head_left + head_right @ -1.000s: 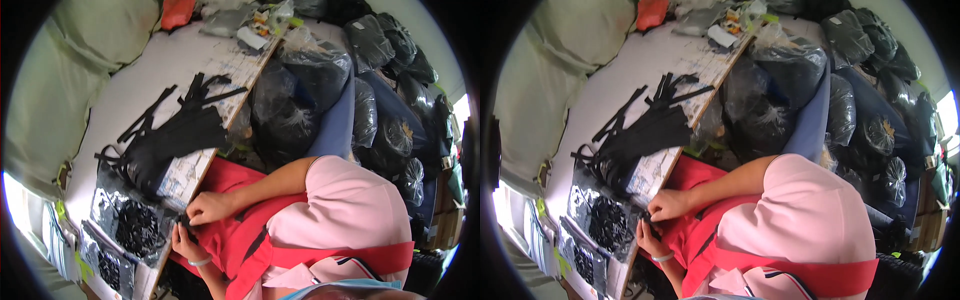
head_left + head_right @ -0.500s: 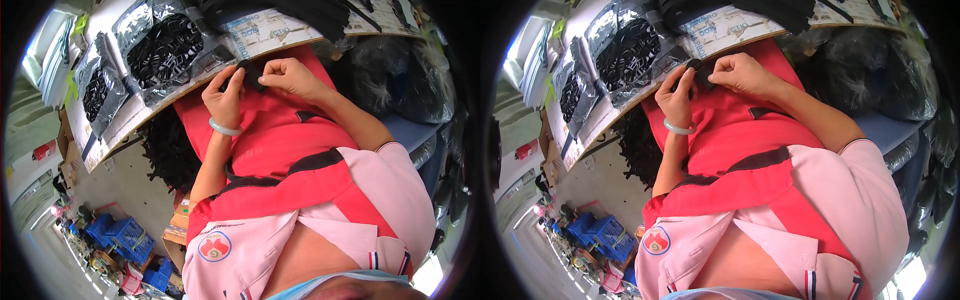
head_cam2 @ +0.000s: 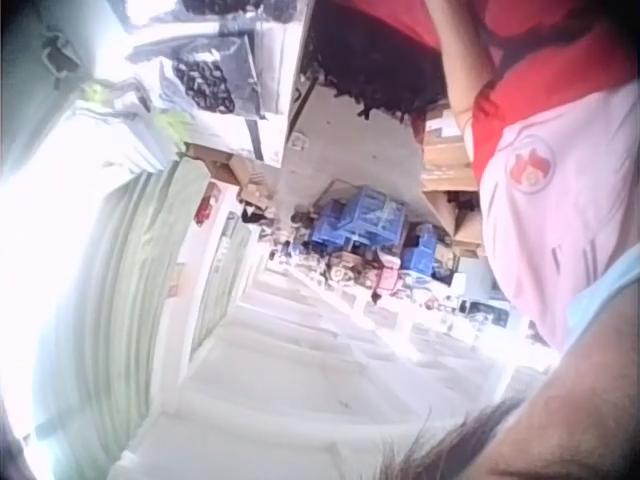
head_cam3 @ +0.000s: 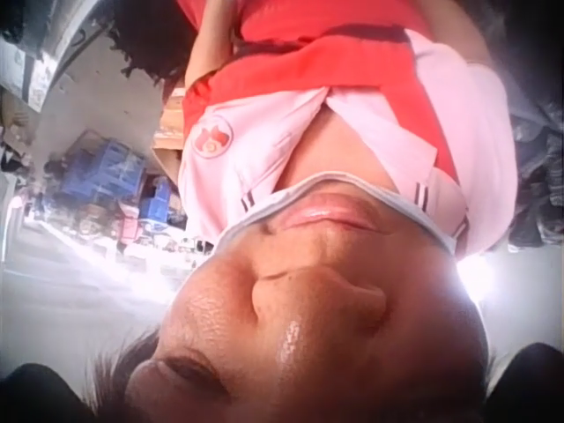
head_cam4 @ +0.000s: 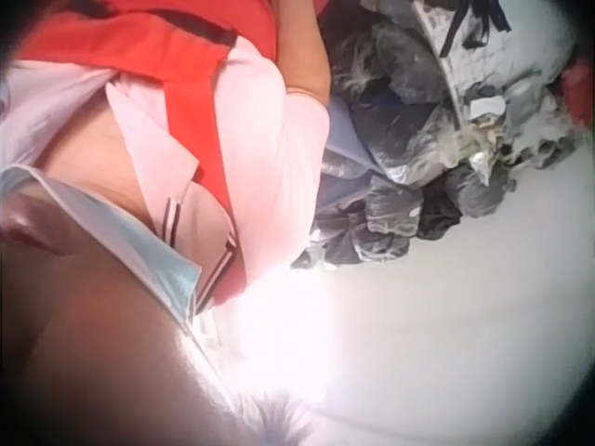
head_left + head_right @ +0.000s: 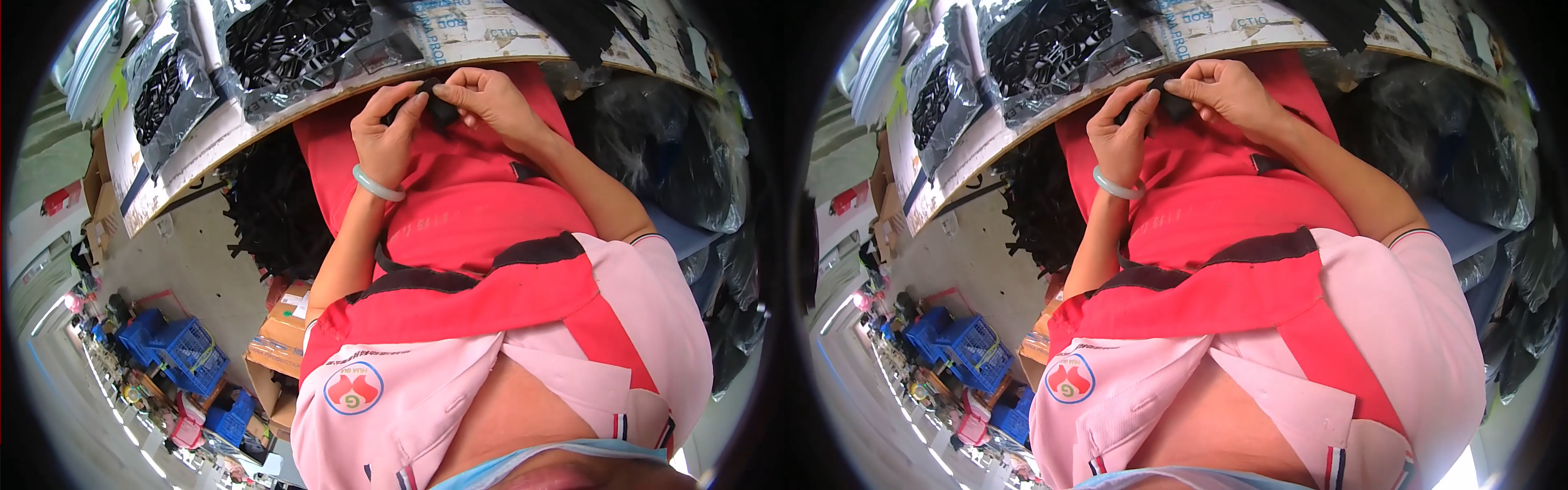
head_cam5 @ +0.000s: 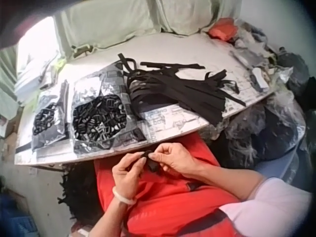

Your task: Assembling plastic buckles onto black nylon straps for backpack manufacturing.

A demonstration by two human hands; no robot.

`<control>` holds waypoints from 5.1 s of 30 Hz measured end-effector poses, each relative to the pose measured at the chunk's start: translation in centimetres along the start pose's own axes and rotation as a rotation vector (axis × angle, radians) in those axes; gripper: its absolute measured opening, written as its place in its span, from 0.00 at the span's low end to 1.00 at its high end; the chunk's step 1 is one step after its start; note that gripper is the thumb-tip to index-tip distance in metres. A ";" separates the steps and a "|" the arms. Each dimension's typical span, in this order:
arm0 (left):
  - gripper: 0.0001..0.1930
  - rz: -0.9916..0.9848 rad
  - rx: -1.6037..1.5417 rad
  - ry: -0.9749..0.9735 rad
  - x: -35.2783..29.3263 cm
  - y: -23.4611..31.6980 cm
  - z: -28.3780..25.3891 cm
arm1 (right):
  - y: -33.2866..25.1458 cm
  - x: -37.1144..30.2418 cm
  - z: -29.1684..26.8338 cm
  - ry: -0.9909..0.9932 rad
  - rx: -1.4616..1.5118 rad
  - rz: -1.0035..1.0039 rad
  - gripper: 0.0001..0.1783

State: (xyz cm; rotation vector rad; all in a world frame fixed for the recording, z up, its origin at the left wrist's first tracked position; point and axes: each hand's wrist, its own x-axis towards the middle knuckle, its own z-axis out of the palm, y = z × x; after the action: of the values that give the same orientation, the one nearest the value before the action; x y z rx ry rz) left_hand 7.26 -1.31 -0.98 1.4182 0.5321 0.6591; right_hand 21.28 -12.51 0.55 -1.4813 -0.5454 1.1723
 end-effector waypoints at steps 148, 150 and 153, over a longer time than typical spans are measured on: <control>0.04 -0.716 -0.024 -0.760 6.7 0.0 8.6 | -7.7 4.9 -20.0 0.962 -0.988 -0.645 0.09; 0.04 -0.728 -0.037 -0.740 7.0 0.6 9.3 | -8.4 4.8 -20.1 0.932 -0.877 -0.623 0.09; 0.03 -0.697 0.001 -0.728 7.0 1.2 9.9 | -6.0 5.8 -20.8 0.806 -0.952 -0.548 0.08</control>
State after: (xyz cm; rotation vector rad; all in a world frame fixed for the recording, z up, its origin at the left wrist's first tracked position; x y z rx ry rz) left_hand 18.97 -3.45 1.42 1.2478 0.3940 -0.4107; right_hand 43.45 -15.62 1.75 -2.2034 -0.8990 -0.2313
